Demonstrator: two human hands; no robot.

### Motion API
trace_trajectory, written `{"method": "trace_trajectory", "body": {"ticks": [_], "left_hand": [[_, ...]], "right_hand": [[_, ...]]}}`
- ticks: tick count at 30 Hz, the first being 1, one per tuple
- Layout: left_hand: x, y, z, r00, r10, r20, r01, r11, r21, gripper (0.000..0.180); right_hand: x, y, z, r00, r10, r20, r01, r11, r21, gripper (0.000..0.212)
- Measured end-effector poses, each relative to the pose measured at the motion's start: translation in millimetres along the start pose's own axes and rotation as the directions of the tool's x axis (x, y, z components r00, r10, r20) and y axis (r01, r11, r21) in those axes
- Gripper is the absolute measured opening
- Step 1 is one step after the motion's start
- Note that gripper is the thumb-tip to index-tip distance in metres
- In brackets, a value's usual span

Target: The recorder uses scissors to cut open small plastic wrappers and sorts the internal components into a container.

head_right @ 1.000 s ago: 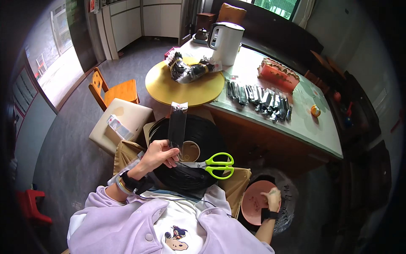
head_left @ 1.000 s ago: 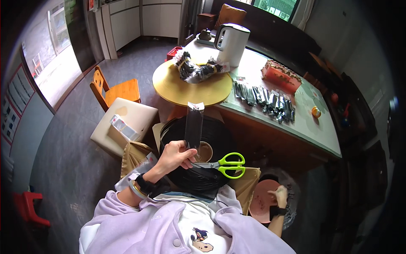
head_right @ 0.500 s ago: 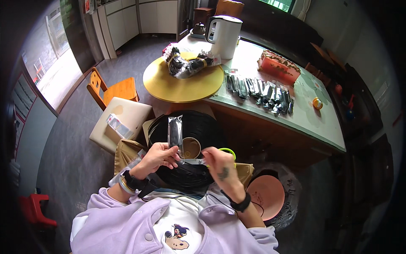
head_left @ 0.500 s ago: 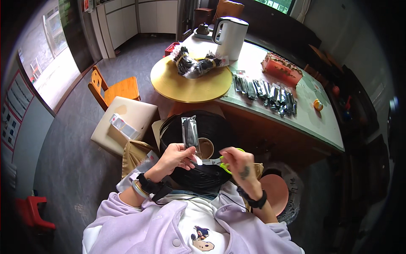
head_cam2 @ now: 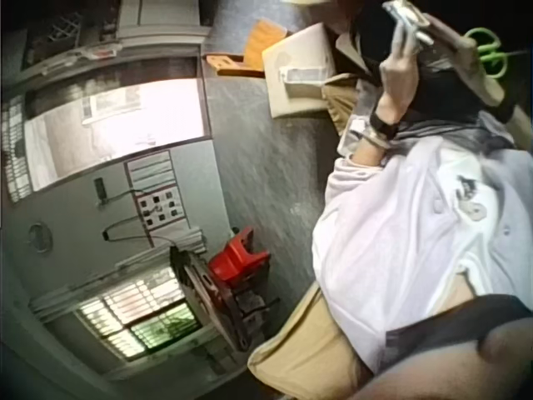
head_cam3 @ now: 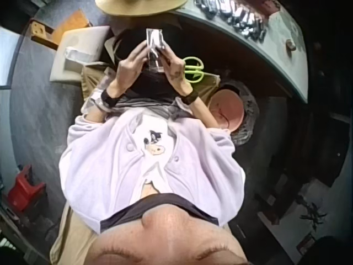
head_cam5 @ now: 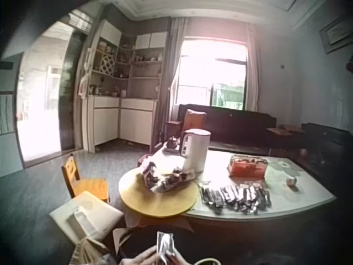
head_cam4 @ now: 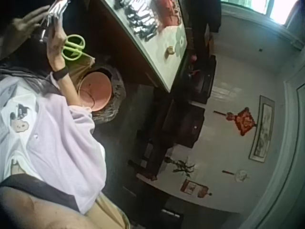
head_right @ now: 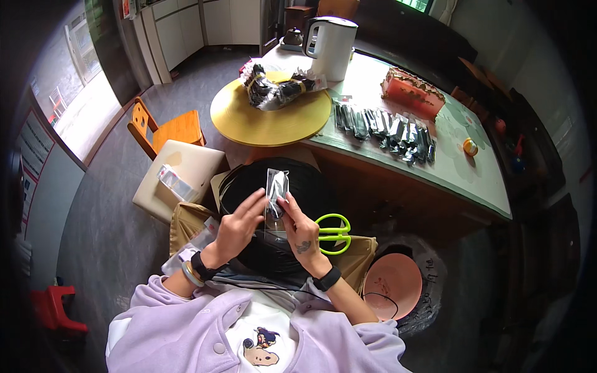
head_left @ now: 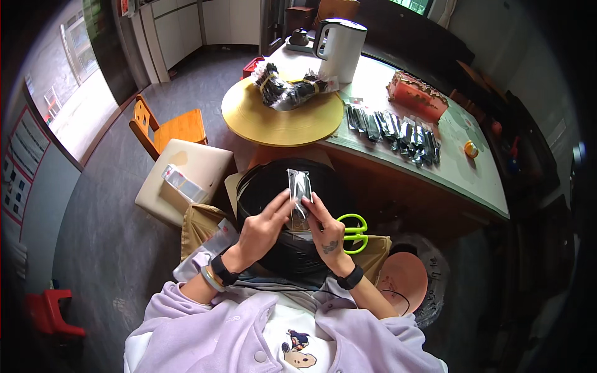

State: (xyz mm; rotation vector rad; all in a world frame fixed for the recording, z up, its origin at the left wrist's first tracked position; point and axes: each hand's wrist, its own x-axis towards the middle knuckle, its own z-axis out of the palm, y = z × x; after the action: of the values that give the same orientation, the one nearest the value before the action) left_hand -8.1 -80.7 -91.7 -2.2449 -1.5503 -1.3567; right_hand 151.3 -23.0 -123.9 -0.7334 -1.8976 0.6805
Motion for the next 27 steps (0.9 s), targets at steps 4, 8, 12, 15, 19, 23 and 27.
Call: {"method": "trace_trajectory", "body": {"ticks": [4,8,12,15,19,23,27], "left_hand": [[-6.1,-10.3,14.9,0.978,0.209,-0.017,-0.209,0.965,-0.157,0.032],[-12.4,-12.8,18.4,0.987,0.151,-0.048,-0.158,0.967,-0.202,0.027],[-13.5,-9.3,19.8,0.995,0.054,-0.08,-0.074,0.96,-0.271,0.018],[-15.9,-7.3,16.6,0.999,-0.041,-0.006,0.036,0.939,-0.343,0.016],[-16.0,-2.9,14.7,0.988,-0.149,0.04,0.152,0.904,-0.4,0.01],[-12.8,-0.2,12.0,0.962,-0.262,0.081,0.268,0.834,-0.482,0.007],[-18.1,-1.6,21.4,0.888,-0.449,0.102,0.42,0.699,-0.579,0.004]], "right_hand": [[-1.1,-5.3,1.0,1.0,-0.015,0.003,0.015,1.0,0.011,0.047],[-6.6,-10.0,-1.2,0.994,-0.103,-0.038,0.105,0.994,0.04,0.037],[-11.2,-9.0,-4.3,0.983,-0.179,-0.039,0.179,0.984,0.012,0.026],[-12.2,-5.9,-7.2,0.983,-0.181,-0.031,0.182,0.983,0.01,0.021],[-12.5,-5.3,-10.8,0.996,-0.089,-0.023,0.091,0.992,0.089,0.016],[-12.4,-3.3,-9.9,0.996,0.084,0.007,-0.083,0.966,0.247,0.009],[-12.9,-2.3,-7.1,0.939,0.333,0.081,-0.322,0.776,0.542,0.005]]}}
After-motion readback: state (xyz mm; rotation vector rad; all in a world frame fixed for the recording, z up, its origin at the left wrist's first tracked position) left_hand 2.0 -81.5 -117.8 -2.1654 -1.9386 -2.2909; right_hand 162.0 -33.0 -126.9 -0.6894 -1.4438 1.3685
